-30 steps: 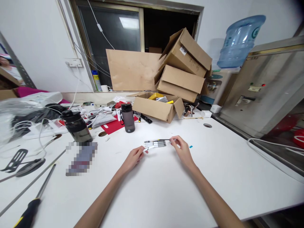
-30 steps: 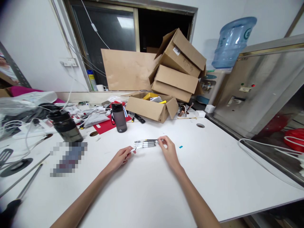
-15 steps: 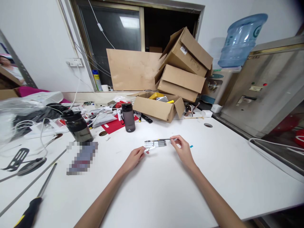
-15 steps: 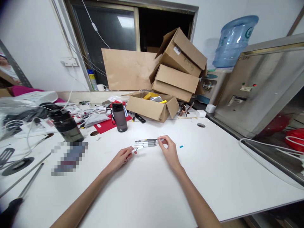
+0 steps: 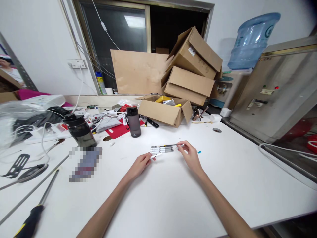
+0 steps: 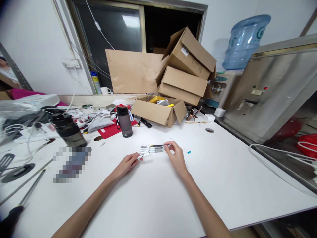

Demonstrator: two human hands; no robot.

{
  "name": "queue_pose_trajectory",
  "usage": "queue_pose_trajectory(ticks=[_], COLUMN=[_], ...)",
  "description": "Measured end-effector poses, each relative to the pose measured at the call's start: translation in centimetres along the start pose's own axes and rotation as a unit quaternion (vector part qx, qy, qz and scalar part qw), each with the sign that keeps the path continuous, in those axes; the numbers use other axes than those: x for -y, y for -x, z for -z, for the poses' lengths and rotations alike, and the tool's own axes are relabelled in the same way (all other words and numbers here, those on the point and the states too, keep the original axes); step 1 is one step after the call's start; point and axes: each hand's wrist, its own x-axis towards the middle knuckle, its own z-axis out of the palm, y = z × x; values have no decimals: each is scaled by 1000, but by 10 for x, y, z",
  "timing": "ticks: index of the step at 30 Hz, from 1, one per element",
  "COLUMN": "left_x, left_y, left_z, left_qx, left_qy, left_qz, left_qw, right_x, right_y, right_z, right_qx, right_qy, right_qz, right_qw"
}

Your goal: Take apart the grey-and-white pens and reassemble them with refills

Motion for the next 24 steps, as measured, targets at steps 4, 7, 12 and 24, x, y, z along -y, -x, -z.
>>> queue_pose_trajectory(ticks=[4, 7, 12, 24], left_x=[-2, -2, 0, -3], left_y=[0, -1, -1, 1], left_z=[-1, -1, -1, -1], left_qx=[-1, -1, -3, 1], left_qy=[-7, -17, -22, -24], left_qz=[2, -2, 1, 4], left_qw=[1000, 1000, 1000, 1000], right_x=[-2, -3, -5, -3], right_y=[0, -1, -1, -3], right_z=[-1, -1, -2, -1], right_qx=[2, 2, -1, -3], right_qy=[-5, -12, -22, -88], right_qz=[-10, -8, -12, -58], right_qw=[1000, 1000, 1000, 994])
